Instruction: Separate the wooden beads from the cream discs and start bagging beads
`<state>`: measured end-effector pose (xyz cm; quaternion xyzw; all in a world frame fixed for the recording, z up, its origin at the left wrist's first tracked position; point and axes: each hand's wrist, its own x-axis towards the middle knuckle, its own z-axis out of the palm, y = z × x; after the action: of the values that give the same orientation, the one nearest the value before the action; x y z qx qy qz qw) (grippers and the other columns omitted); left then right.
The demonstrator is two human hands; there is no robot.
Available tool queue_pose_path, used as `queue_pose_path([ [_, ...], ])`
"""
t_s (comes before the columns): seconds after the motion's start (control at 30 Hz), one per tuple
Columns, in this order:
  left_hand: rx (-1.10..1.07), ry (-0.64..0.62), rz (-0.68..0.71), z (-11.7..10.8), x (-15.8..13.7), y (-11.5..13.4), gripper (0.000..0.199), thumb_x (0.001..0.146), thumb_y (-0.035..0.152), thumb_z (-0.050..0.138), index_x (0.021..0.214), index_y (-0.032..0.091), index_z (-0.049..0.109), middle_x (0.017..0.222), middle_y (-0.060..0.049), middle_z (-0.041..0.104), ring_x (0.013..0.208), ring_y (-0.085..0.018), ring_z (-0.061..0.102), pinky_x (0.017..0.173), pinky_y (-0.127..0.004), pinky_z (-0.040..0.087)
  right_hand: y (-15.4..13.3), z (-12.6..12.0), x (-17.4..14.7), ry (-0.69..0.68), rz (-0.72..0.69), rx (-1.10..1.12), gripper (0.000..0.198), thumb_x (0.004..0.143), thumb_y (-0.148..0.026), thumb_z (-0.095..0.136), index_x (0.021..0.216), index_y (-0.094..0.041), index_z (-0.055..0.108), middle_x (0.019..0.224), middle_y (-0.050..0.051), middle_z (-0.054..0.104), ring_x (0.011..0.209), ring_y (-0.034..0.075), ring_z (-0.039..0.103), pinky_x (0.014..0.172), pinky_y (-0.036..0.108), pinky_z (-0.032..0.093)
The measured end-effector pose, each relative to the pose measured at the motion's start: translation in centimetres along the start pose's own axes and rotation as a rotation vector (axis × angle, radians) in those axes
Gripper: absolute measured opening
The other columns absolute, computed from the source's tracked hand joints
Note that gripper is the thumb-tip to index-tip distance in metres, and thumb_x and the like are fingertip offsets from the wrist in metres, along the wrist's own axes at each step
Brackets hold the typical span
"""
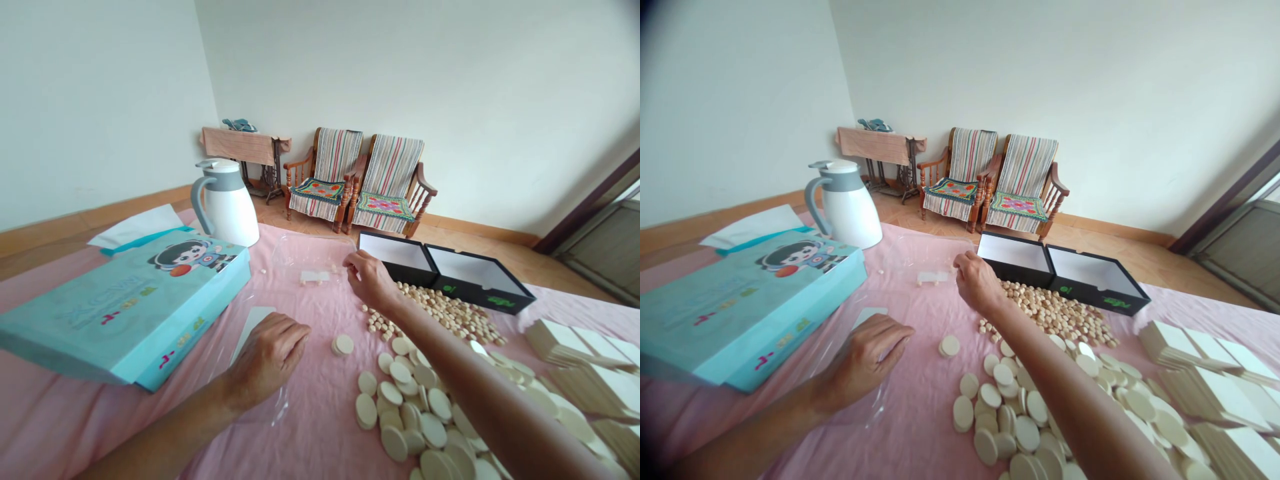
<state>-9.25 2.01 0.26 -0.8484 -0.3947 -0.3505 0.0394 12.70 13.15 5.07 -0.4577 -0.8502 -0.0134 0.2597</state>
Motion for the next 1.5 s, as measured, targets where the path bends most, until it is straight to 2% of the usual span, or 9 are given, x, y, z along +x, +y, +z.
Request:
queue_pose_path([
  [0.2, 0.001, -0.062, -0.028, -0.1, -0.1, 0.0, 0.017, 0.087, 0.013, 0.047, 0.086, 0.018, 0.064, 0.073, -0.004, 0.064, 0.072, -0.016, 0.058, 0.068, -0.030, 0.043, 0.7, 0.7, 1.3, 0.011, 0.049, -0.030, 0.028, 0.080, -0.008, 0.043, 0.100, -0.013, 0.062, 0.097, 0.010, 0.060, 0.085, 0.017, 0.055, 0.074, 0.026, 0.038],
  [0.37, -0.003, -0.076, -0.033, 0.0, -0.1, -0.1, 0.017, 0.087, 0.014, 0.047, 0.085, 0.018, 0.064, 0.073, -0.004, 0.064, 0.072, -0.016, 0.057, 0.068, -0.030, 0.043, 0.6, 0.1, 0.3, -0.118, 0.058, -0.170, 0.022, 0.084, -0.020, 0.049, 0.102, -0.018, 0.063, 0.096, 0.008, 0.064, 0.094, 0.022, 0.053, 0.082, 0.033, 0.033],
  [0.53, 0.004, -0.075, -0.038, 0.2, -0.2, -0.3, 0.017, 0.086, 0.013, 0.047, 0.086, 0.018, 0.064, 0.073, -0.004, 0.064, 0.072, -0.016, 0.058, 0.069, -0.030, 0.043, 0.2, -0.4, -0.2, -0.205, 0.008, -0.194, 0.020, 0.081, -0.015, 0.052, 0.097, -0.019, 0.063, 0.097, 0.007, 0.063, 0.096, 0.021, 0.051, 0.081, 0.033, 0.030],
  [0.83, 0.008, -0.101, -0.057, 0.7, -0.4, -0.8, 0.018, 0.087, 0.015, 0.046, 0.090, 0.018, 0.064, 0.077, -0.004, 0.065, 0.076, -0.017, 0.059, 0.070, -0.031, 0.044, -0.9, -1.7, -2.3, -0.162, -0.017, -0.074, 0.019, 0.079, -0.016, 0.055, 0.095, -0.018, 0.063, 0.093, 0.006, 0.064, 0.092, 0.020, 0.052, 0.079, 0.031, 0.031],
  [1.03, 0.026, -0.122, -0.083, 0.6, -0.3, -0.7, 0.018, 0.087, 0.015, 0.046, 0.093, 0.018, 0.063, 0.082, -0.004, 0.066, 0.079, -0.017, 0.060, 0.074, -0.032, 0.046, 0.5, -3.5, -5.2, 0.006, 0.051, -0.009, 0.019, 0.083, -0.017, 0.049, 0.096, -0.018, 0.064, 0.091, 0.006, 0.064, 0.089, 0.019, 0.054, 0.079, 0.031, 0.036],
  [1.23, 0.003, -0.206, -0.048, -0.5, 2.7, 0.6, 0.035, 0.083, 0.011, 0.046, 0.116, 0.021, 0.055, 0.112, -0.005, 0.059, 0.106, -0.018, 0.054, 0.092, -0.031, 0.045, 3.3, -4.8, -10.2, 0.067, 0.120, 0.057, 0.016, 0.082, -0.017, 0.048, 0.087, -0.018, 0.064, 0.085, 0.006, 0.065, 0.083, 0.019, 0.057, 0.078, 0.031, 0.041],
  [1.3, 0.059, -0.160, -0.059, -0.6, 4.5, 0.1, 0.039, 0.082, 0.012, 0.046, 0.119, 0.022, 0.052, 0.115, -0.007, 0.056, 0.108, -0.019, 0.053, 0.095, -0.034, 0.044, 3.9, -4.9, -11.3, 0.080, 0.144, 0.085, 0.016, 0.083, -0.018, 0.048, 0.084, -0.019, 0.064, 0.084, 0.005, 0.065, 0.082, 0.018, 0.058, 0.077, 0.030, 0.041],
  [1.4, 0.235, 0.040, -0.152, -0.2, 6.9, -2.2, 0.039, 0.082, 0.023, 0.050, 0.121, 0.019, 0.050, 0.119, -0.011, 0.052, 0.114, -0.026, 0.047, 0.100, -0.042, 0.038, 4.4, -4.8, -12.4, 0.117, 0.185, 0.125, 0.018, 0.084, -0.019, 0.048, 0.085, -0.019, 0.065, 0.084, 0.004, 0.066, 0.080, 0.017, 0.059, 0.076, 0.029, 0.042],
  [1.5, 0.364, 0.169, -0.402, 0.6, 8.4, -5.9, 0.047, 0.080, 0.035, 0.053, 0.122, 0.014, 0.048, 0.114, -0.014, 0.053, 0.114, -0.029, 0.045, 0.100, -0.044, 0.035, 4.8, -4.7, -13.0, 0.143, 0.214, 0.148, 0.018, 0.084, -0.020, 0.048, 0.084, -0.019, 0.066, 0.084, 0.004, 0.067, 0.080, 0.017, 0.060, 0.075, 0.028, 0.043],
])
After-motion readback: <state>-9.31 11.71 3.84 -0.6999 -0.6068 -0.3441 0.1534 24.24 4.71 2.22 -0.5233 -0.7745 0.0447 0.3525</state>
